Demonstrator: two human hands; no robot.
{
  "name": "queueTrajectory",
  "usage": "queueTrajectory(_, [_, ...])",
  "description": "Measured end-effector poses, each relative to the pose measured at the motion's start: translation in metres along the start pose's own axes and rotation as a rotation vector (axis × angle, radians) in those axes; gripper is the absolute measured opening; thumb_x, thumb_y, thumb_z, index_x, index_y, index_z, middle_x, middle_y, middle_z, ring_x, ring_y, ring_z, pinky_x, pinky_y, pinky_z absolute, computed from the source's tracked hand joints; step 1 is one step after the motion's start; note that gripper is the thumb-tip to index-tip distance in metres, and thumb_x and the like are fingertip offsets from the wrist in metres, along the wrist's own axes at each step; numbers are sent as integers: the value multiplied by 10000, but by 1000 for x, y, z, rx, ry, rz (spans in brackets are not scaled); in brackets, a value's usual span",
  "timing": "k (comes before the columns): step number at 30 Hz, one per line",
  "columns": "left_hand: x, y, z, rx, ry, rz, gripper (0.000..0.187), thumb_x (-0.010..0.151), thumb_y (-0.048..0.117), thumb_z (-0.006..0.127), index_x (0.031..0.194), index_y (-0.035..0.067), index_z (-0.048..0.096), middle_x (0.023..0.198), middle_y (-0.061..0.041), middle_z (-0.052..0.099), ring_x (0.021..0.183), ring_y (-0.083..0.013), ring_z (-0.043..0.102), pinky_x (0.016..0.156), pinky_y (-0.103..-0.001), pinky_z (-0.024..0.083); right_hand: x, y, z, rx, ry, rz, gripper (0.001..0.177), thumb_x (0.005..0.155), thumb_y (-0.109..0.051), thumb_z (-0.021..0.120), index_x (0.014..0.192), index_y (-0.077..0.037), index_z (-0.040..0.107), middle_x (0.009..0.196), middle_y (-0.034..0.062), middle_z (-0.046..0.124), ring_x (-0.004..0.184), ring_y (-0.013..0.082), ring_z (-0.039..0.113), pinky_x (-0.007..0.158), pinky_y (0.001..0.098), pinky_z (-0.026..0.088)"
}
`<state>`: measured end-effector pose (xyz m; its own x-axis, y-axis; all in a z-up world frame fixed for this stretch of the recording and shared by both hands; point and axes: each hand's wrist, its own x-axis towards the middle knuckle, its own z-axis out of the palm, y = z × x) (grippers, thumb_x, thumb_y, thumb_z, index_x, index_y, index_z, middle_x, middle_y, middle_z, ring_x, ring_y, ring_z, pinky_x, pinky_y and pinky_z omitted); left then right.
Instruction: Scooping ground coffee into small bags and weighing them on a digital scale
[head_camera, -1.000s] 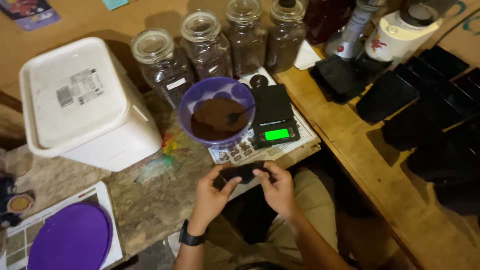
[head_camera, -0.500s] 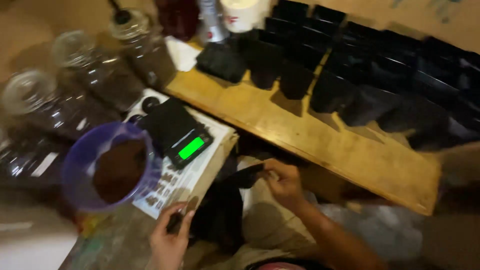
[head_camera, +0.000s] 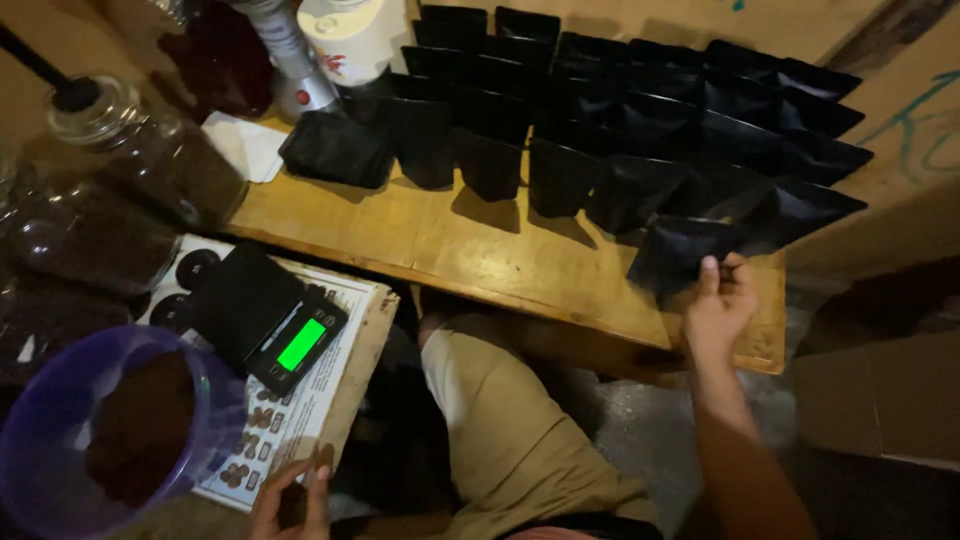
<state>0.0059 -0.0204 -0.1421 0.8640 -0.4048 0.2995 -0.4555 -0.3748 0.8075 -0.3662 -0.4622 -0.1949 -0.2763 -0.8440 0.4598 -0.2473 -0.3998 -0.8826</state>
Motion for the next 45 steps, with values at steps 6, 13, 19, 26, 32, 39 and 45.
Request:
queueTrajectory(6, [-2, -32, 7, 30, 3, 27, 213, 884, 165, 828, 1055, 69, 745, 1076, -91, 733, 1030, -213, 680, 977, -311, 506, 34, 17, 1, 89, 110, -65, 144, 1078, -193, 654, 1129, -73, 592, 1049, 33, 604, 990, 138, 555, 934, 295, 453])
queueTrajectory(13, [3, -13, 2, 166, -72, -125, 242, 926, 208, 792, 1079, 21, 774, 1122, -120, 745, 1059, -221, 683, 911, -334, 526, 46, 20, 5, 28, 142, -127, 160, 1084, -176, 669, 1132, -39, 601, 1040, 51, 587, 994, 168, 545, 908, 299, 426])
queueTrajectory(19, [3, -42, 4, 116, -45, 106, 232, 904, 170, 798, 1088, 35, 755, 1101, -118, 741, 1050, -236, 692, 1003, -338, 522, 42, 28, 7, 49, 110, -53, 238, 1092, -231, 632, 1224, -46, 559, 1102, 55, 583, 1047, 172, 557, 944, 327, 454])
queueTrajectory(26, [12, -37, -2, 252, -156, -118, 300, 901, 293, 778, 1080, 53, 794, 1085, -106, 758, 938, -226, 677, 850, -327, 511, 24, -4, 13, 100, 35, 37, 486, 930, -40, 751, 1335, -100, 489, 1185, 70, 583, 1039, 148, 575, 935, 269, 465])
queueTrajectory(32, [2, -121, 13, 136, -114, -86, 270, 902, 237, 783, 1057, 16, 777, 1046, -141, 739, 873, -239, 669, 769, -329, 512, 27, 5, 20, 83, 1, 164, 686, 801, 32, 839, 1326, -117, 423, 1196, 93, 612, 1094, 177, 619, 991, 292, 506])
queueTrajectory(39, [9, -145, 12, 106, -187, -125, 324, 879, 284, 772, 1036, 1, 797, 973, -154, 753, 790, -235, 667, 698, -322, 495, 34, -7, 19, -79, -57, 165, 564, 798, 0, 808, 1240, -117, 477, 1075, 67, 648, 962, 169, 623, 882, 295, 503])
queueTrajectory(45, [9, -43, 2, 214, -156, -230, 301, 916, 263, 770, 1103, 28, 789, 1153, -152, 743, 1096, -278, 669, 973, -372, 495, 38, -11, 16, -67, -71, 209, 541, 819, 7, 790, 1220, -129, 453, 1071, 65, 632, 973, 169, 619, 894, 304, 502])
